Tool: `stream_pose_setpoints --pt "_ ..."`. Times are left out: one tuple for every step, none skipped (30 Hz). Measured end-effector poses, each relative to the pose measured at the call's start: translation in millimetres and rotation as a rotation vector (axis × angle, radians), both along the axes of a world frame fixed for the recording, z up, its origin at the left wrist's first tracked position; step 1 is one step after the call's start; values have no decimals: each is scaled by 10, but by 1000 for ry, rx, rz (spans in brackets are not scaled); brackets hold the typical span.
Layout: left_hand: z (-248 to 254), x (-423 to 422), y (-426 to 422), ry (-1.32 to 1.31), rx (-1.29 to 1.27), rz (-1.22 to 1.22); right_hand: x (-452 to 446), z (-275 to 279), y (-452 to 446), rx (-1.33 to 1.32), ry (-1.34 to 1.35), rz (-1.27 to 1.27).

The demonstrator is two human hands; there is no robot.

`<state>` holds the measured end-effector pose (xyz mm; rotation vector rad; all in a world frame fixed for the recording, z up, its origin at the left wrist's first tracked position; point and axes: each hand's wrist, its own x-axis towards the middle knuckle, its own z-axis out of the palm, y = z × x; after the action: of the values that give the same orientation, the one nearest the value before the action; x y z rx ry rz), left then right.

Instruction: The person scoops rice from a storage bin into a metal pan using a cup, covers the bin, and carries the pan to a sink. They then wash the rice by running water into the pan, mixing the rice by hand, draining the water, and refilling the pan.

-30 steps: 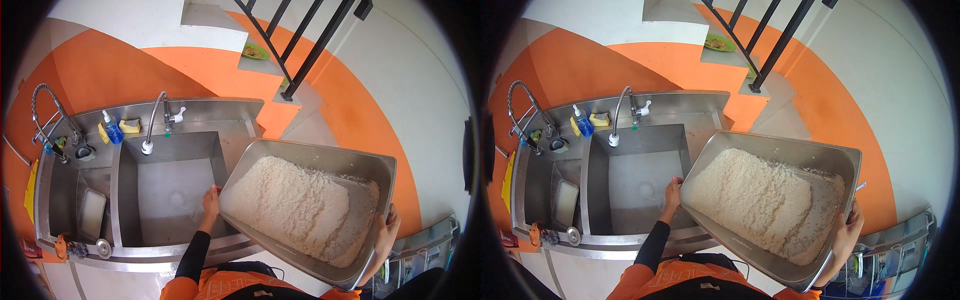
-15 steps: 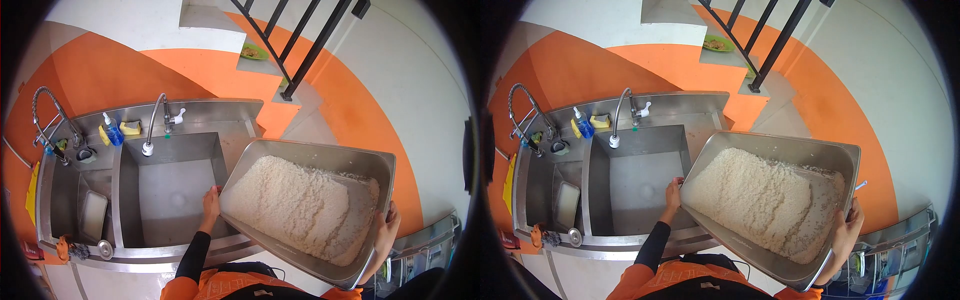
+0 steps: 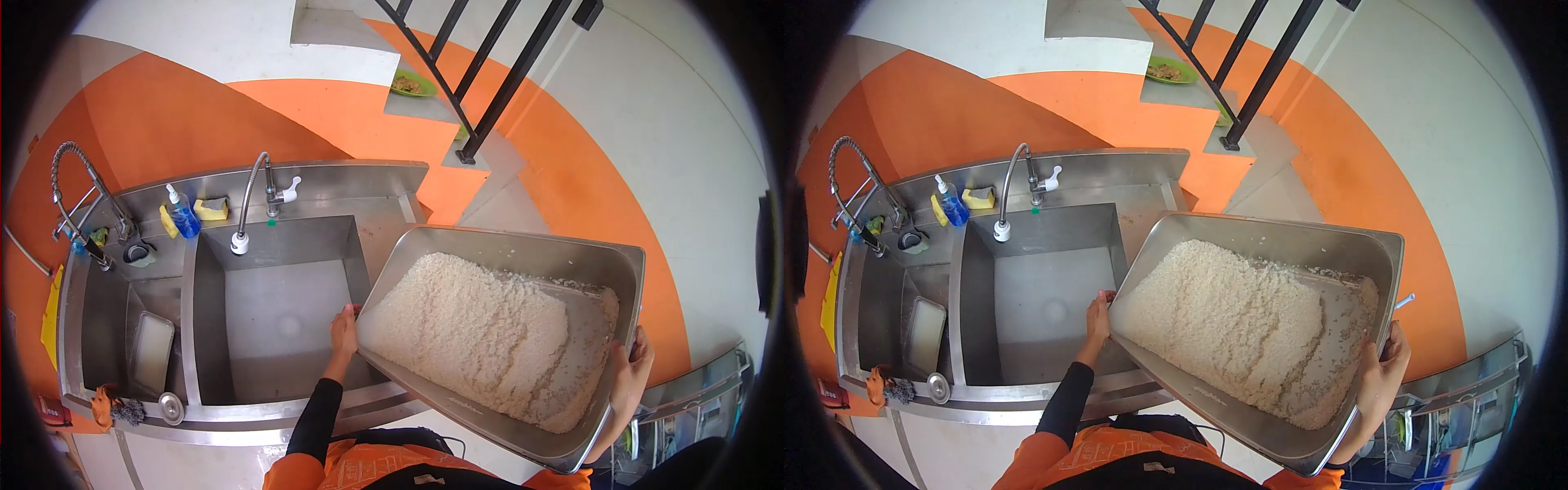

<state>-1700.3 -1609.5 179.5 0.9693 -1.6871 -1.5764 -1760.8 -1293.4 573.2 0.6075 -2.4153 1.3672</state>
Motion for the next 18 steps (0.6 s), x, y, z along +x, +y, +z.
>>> stream_pose_setpoints --pt "14 5 7 2 -6 6 0 1 11 10 -1 3" --pt "28 10 16 10 9 7 3 5 12 13 -5 2" --pt "54 16 24 18 23 7 9 10 11 17 -10 1" --pt "76 22 30 26 39 7 17 15 10 20 -15 0" --pt "84 25 31 17 41 8 30 19 -8 6 -16 -2" --pt "55 21 22 8 45 8 50 31 -54 -7 -16 -3" --pt "30 16 19 -1 47 9 58 34 -71 -21 -17 -5" --pt "-9 10 6 3 52 -10 59 33 -70 -18 -13 -4" --pt "-53 7 -16 8 58 -28 61 36 -75 -14 -8 -4" --pt "-100 6 -22 12 64 -47 60 33 -74 -11 -4 -4" --pt "-146 1 -14 21 55 -32 56 31 -66 -2 3 -6" --pt "-167 -2 -4 30 47 -17 51 28 -52 8 9 -7" --pt "-191 -8 11 39 37 -2 41 20 -32 16 15 -9" --pt "-212 -14 9 39 26 0 42 20 -31 13 12 -6" --pt "-249 -29 -5 39 15 2 43 19 -33 9 9 -4" --pt "-288 -36 -13 38 4 3 47 21 -37 6 5 -1" --pt "-328 -39 -13 32 1 5 51 22 -43 3 3 -4" --pt "-320 -36 -13 26 -2 6 57 24 -52 0 1 -6"
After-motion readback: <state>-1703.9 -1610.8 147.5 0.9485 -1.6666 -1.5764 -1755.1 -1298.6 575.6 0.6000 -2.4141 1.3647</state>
